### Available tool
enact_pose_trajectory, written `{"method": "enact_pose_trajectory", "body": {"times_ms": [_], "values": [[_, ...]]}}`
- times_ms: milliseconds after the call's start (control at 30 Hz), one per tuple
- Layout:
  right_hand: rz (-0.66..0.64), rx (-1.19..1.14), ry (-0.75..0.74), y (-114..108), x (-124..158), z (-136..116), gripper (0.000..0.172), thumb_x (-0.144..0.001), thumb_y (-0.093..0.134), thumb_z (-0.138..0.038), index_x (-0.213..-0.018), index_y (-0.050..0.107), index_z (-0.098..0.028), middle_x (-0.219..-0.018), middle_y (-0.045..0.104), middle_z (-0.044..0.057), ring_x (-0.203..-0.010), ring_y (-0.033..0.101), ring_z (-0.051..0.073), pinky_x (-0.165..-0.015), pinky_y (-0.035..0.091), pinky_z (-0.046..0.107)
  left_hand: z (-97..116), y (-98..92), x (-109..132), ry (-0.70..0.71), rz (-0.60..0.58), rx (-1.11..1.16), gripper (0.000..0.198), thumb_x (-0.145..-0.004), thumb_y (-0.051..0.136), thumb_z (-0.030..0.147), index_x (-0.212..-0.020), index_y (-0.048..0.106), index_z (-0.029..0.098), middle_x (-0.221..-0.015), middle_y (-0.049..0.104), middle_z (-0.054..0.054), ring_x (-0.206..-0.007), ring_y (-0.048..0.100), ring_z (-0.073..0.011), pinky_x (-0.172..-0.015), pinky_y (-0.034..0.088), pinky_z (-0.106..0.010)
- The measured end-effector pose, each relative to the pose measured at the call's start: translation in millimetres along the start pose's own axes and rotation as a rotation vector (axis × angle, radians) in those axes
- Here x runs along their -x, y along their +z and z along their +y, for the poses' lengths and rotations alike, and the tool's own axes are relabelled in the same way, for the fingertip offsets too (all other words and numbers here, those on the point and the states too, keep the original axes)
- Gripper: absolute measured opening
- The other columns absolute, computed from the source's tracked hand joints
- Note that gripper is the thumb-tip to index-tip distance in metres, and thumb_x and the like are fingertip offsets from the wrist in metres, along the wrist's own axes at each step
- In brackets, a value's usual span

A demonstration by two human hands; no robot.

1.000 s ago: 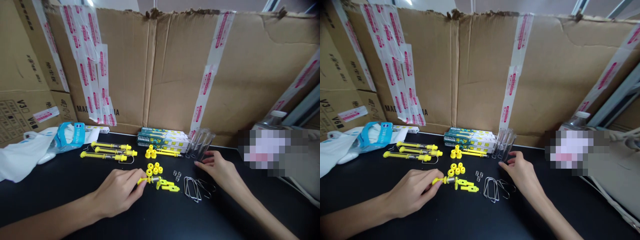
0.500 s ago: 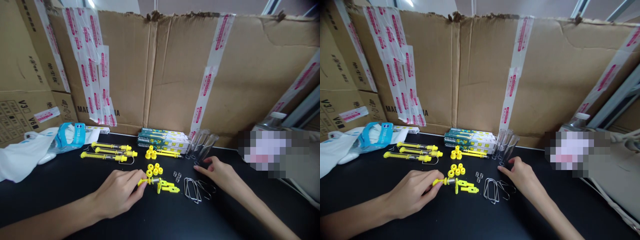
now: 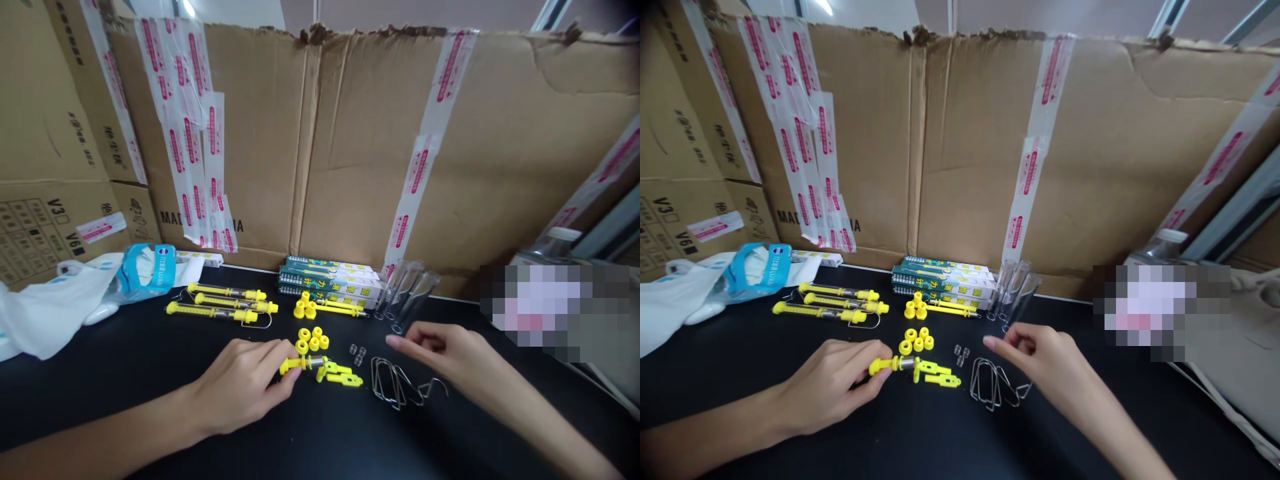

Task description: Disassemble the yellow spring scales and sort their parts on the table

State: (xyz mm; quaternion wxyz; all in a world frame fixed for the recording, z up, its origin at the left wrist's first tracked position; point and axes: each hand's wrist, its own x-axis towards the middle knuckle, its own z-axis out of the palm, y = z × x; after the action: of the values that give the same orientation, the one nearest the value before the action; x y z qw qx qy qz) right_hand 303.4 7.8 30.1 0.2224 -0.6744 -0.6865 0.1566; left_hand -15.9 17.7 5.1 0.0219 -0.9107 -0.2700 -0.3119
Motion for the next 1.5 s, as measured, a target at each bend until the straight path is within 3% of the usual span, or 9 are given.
{"method": "enact_pose_trajectory", "body": {"times_ms": [100,200,267,433,600,733,900,1200,1500], "values": [[0.172,-0.197,-0.151,22,11,-29,0.041,-0.082,0.063,-0.062,-0.083,0.066,-0.021,-0.063,0.06,-0.001,-0.055,0.054,0.015,-0.051,0.044,0.026,0,0.6,0,0.019,0.012,-0.002,0.008,-0.097,0.046,0.019,-0.092,0.053,0.018,-0.074,0.063,0.004,-0.049,0.056,-0.0102,-0.047,0.04,-0.025],[0.026,-0.31,-0.401,47,26,-49,0.045,-0.086,0.066,-0.05,-0.123,0.059,-0.025,-0.105,0.067,0.007,-0.079,0.065,0.018,-0.063,0.055,0.028,0,0.6,0,0.056,0.015,0.0,0.007,-0.097,0.047,0.018,-0.095,0.054,0.018,-0.076,0.064,0.003,-0.052,0.058,-0.0113,-0.049,0.043,-0.025],[0.022,-0.257,-0.521,60,33,-54,0.052,-0.085,0.07,-0.043,-0.132,0.053,-0.028,-0.124,0.062,0.008,-0.101,0.063,0.021,-0.081,0.056,0.033,0,0.8,1,0.094,0.017,-0.008,0.007,-0.096,0.047,0.018,-0.097,0.054,0.018,-0.076,0.064,0.002,-0.054,0.059,-0.0125,-0.049,0.044,-0.026],[0.081,-0.256,-0.642,70,35,-52,0.008,-0.093,0.062,-0.029,-0.099,0.062,-0.023,-0.102,0.069,0.004,-0.098,0.064,0.019,-0.085,0.054,0.032,0,1.6,2,0.144,0.031,-0.033,0.006,-0.094,0.049,0.018,-0.093,0.054,0.017,-0.074,0.064,0.001,-0.056,0.062,-0.0137,-0.048,0.047,-0.025],[0.232,-0.223,-0.549,62,33,-52,0.016,-0.092,0.064,-0.036,-0.085,0.058,-0.023,-0.075,0.069,-0.002,-0.064,0.067,0.014,-0.06,0.054,0.023,-1,1.5,2,0.115,0.051,-0.068,0.019,-0.096,0.05,0.034,-0.093,0.056,0.016,-0.072,0.064,0.001,-0.057,0.064,-0.0148,-0.046,0.046,-0.026],[0.246,-0.241,-0.612,64,36,-52,0.013,-0.094,0.06,-0.037,-0.096,0.06,-0.024,-0.081,0.073,-0.003,-0.063,0.07,0.011,-0.061,0.054,0.019,-1,0.7,1,0.122,0.056,-0.148,0.032,-0.1,0.043,0.044,-0.09,0.057,0.017,-0.067,0.063,0.002,-0.051,0.062,-0.0144,-0.044,0.044,-0.028],[0.186,-0.279,-0.645,74,43,-48,0.013,-0.095,0.06,-0.032,-0.107,0.059,-0.025,-0.084,0.073,-0.003,-0.062,0.07,0.011,-0.064,0.056,0.019,2,1.5,2,0.181,0.085,-0.271,0.03,-0.101,0.043,0.044,-0.096,0.06,0.019,-0.063,0.061,0.004,-0.049,0.06,-0.0153,-0.044,0.041,-0.029],[0.099,-0.326,-0.688,73,42,-52,0.023,-0.101,0.047,-0.022,-0.123,0.053,-0.027,-0.096,0.072,-0.001,-0.063,0.066,0.009,-0.065,0.055,0.018,4,0.8,-3,0.123,-0.025,-0.135,0.023,-0.103,0.036,0.022,-0.112,0.056,0.013,-0.092,0.068,-0.005,-0.078,0.064,-0.0195,-0.06,0.052,-0.03],[-0.105,-0.381,-0.601,74,47,-60,0.022,-0.104,0.036,-0.031,-0.111,0.055,-0.023,-0.083,0.067,0.0,-0.058,0.057,0.01,-0.056,0.047,0.019,6,-2.9,-3,0.244,0.038,-0.148,0.023,-0.102,0.045,0.029,-0.093,0.063,0.018,-0.067,0.062,0.002,-0.058,0.054,-0.0151,-0.05,0.042,-0.027]]}}
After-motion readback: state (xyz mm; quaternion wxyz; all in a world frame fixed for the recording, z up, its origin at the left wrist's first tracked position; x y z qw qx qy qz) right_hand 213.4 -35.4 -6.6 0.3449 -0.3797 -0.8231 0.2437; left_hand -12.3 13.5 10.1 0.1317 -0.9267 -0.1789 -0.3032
